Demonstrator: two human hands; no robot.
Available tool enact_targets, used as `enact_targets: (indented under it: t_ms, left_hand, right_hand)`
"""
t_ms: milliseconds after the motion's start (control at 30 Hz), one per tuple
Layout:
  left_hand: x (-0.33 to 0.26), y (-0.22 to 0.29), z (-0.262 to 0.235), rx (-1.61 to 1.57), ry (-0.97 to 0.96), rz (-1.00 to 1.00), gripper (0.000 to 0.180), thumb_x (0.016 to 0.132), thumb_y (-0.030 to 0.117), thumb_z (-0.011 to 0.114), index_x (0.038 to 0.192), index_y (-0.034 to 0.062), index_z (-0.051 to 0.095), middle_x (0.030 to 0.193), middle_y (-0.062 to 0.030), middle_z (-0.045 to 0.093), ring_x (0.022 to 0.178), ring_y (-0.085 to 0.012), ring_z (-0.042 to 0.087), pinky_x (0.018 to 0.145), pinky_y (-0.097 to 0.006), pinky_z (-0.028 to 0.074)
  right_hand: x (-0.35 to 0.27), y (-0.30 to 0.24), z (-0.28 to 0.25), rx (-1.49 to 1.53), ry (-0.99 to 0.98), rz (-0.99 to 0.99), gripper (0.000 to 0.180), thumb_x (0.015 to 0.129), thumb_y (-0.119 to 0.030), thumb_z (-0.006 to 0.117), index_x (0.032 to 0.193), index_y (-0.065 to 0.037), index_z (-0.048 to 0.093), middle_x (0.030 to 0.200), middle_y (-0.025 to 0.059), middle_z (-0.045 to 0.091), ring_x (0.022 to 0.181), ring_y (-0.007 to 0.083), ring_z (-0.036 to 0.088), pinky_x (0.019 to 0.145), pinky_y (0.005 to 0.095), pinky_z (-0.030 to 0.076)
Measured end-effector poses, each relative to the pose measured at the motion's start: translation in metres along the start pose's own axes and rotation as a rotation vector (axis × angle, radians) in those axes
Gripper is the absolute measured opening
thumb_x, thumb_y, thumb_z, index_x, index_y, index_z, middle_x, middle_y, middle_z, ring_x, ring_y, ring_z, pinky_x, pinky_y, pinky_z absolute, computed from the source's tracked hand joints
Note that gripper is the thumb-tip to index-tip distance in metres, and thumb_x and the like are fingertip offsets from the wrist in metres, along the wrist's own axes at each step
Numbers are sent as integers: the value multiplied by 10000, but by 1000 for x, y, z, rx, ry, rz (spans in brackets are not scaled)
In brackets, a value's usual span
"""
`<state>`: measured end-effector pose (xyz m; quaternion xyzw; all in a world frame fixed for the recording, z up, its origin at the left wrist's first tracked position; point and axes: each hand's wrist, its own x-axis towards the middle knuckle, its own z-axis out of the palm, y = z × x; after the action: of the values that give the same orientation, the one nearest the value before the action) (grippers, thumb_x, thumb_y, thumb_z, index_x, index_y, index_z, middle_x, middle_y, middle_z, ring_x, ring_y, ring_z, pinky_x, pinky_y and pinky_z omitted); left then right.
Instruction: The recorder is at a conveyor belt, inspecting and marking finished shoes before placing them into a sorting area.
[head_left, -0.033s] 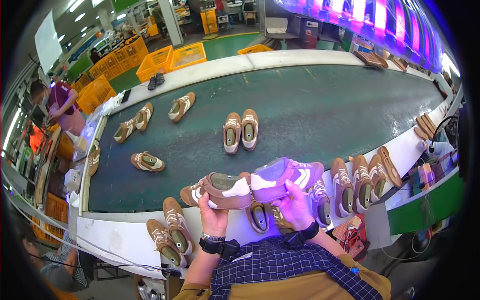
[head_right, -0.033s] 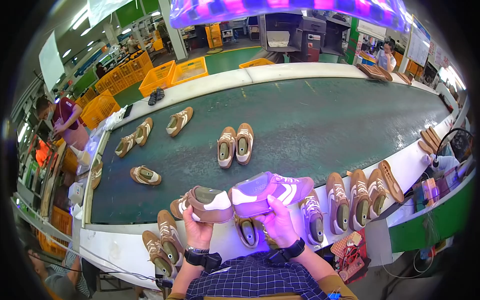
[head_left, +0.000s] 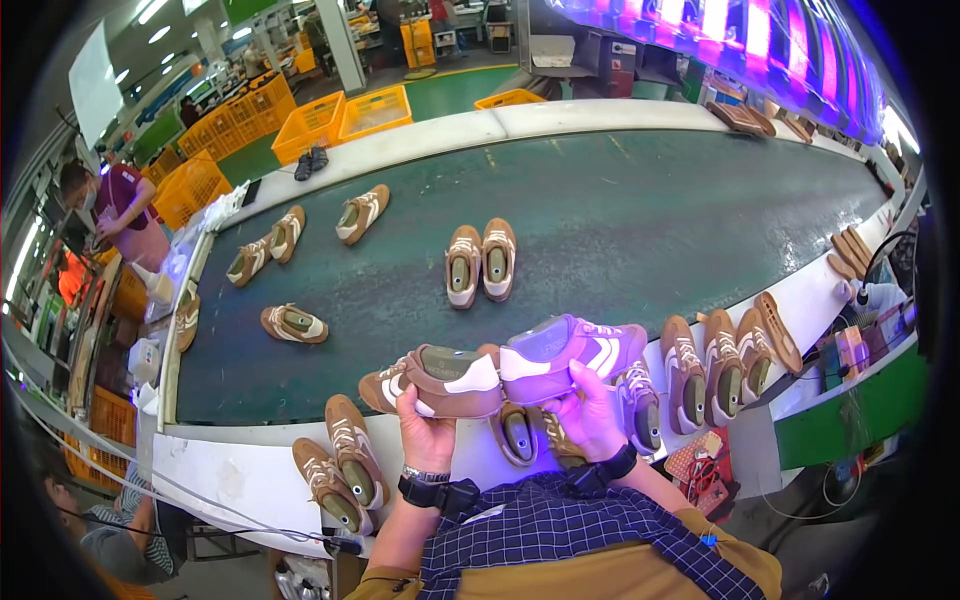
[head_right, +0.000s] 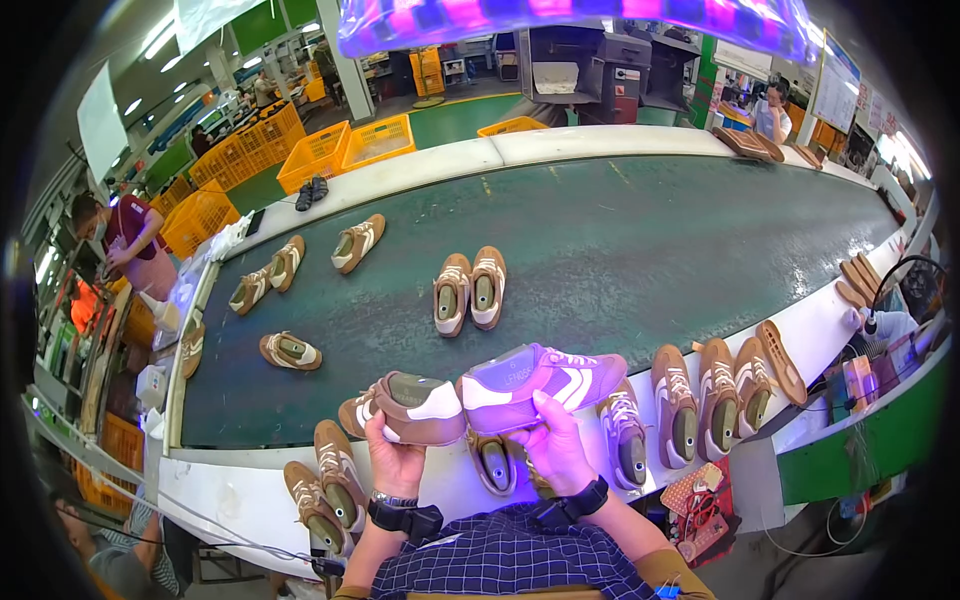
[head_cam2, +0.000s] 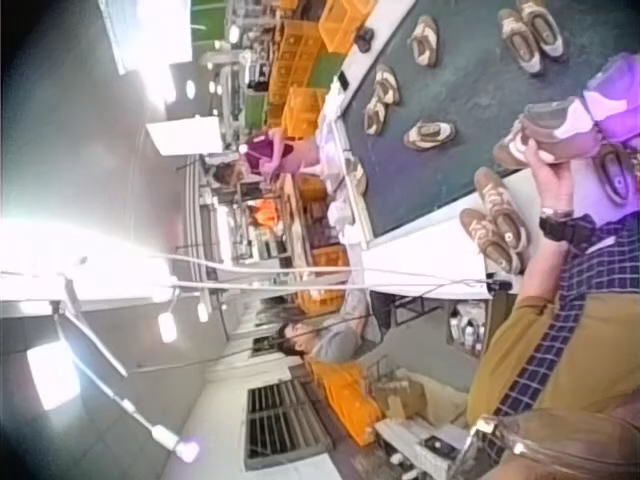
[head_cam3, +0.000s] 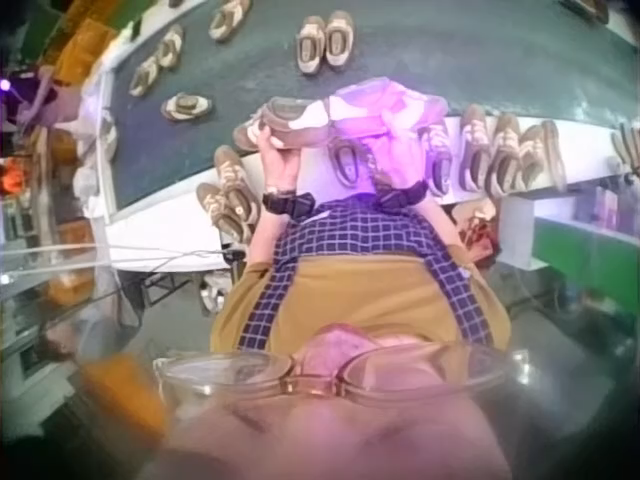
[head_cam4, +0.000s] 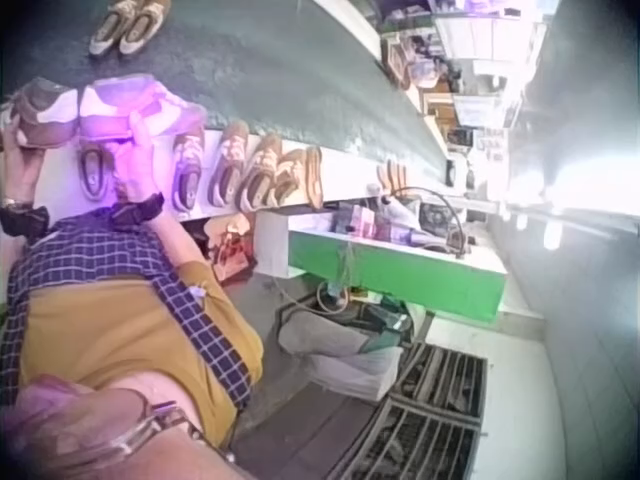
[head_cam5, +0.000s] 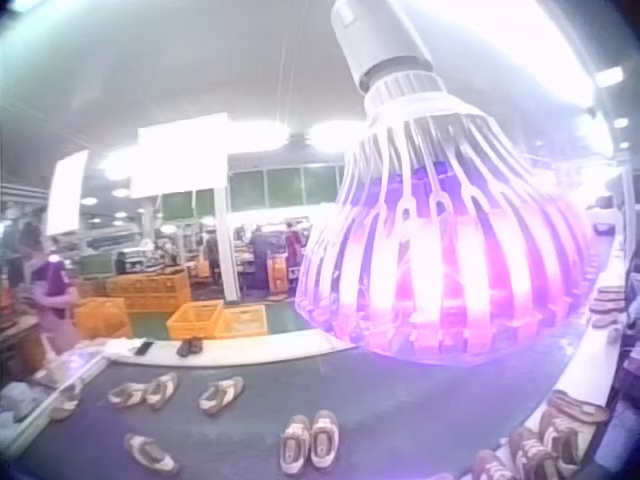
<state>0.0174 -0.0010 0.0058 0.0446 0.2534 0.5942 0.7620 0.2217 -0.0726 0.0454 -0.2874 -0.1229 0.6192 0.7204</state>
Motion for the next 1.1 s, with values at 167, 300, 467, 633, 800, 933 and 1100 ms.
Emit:
enact_targets:
  t_ms: [167, 300, 467, 633, 800, 933, 1100]
  left_hand:
    - [0, -1, 0, 23, 24, 23, 432, 814, 227, 608, 1212, 94, 503, 1190, -46, 575, 1101, -211, 550, 946, -379, 471]
    - [0, -3, -1, 13, 11, 21, 424, 817, 224, 601, 1208, 92, 504, 1188, -45, 577, 1103, -213, 550, 949, -382, 469]
    - [1, -4, 0, 13, 22, 21, 414, 825, 223, 589, 1208, 91, 505, 1185, -45, 579, 1102, -212, 551, 949, -384, 468]
    - [1, -5, 1, 15, 34, 29, 405, 834, 224, 577, 1209, 90, 505, 1184, -46, 580, 1102, -211, 550, 950, -386, 467]
    - [3, -7, -4, 7, 31, 34, 401, 840, 230, 566, 1211, 90, 503, 1193, -46, 573, 1112, -211, 543, 956, -388, 461]
    - [1, -9, -3, 27, 38, 53, 395, 848, 236, 557, 1209, 87, 502, 1198, -46, 568, 1116, -207, 539, 961, -389, 456]
    - [3, -10, -3, 41, 49, 60, 387, 860, 250, 543, 1209, 89, 499, 1199, -42, 566, 1112, -204, 539, 949, -388, 460]
  right_hand:
    - [-3, 1, 3, -9, 1, -19, 395, 905, -237, 533, 1228, -29, 441, 1125, 124, 587, 971, 217, 624, 757, 330, 569]
    - [-3, 3, -2, -15, -12, -1, 393, 906, -245, 530, 1225, -33, 444, 1124, 119, 588, 973, 214, 623, 757, 331, 568]
    - [-3, 4, 3, -1, 17, -8, 402, 907, -246, 525, 1239, -39, 433, 1142, 117, 578, 991, 218, 615, 764, 334, 565]
    - [-3, 4, 5, 1, 33, -15, 407, 909, -243, 521, 1246, -34, 427, 1155, 123, 570, 1003, 228, 609, 778, 339, 560]
    - [-2, 8, 0, -9, 44, -11, 394, 913, -237, 515, 1236, -26, 433, 1139, 124, 578, 985, 222, 615, 771, 331, 558]
    - [-2, 11, -3, -37, 59, -28, 377, 916, -232, 510, 1221, -20, 445, 1126, 125, 583, 972, 214, 618, 761, 317, 557]
    - [-1, 11, -6, -53, 44, -28, 359, 921, -231, 503, 1208, -21, 458, 1107, 118, 594, 963, 210, 621, 754, 314, 554]
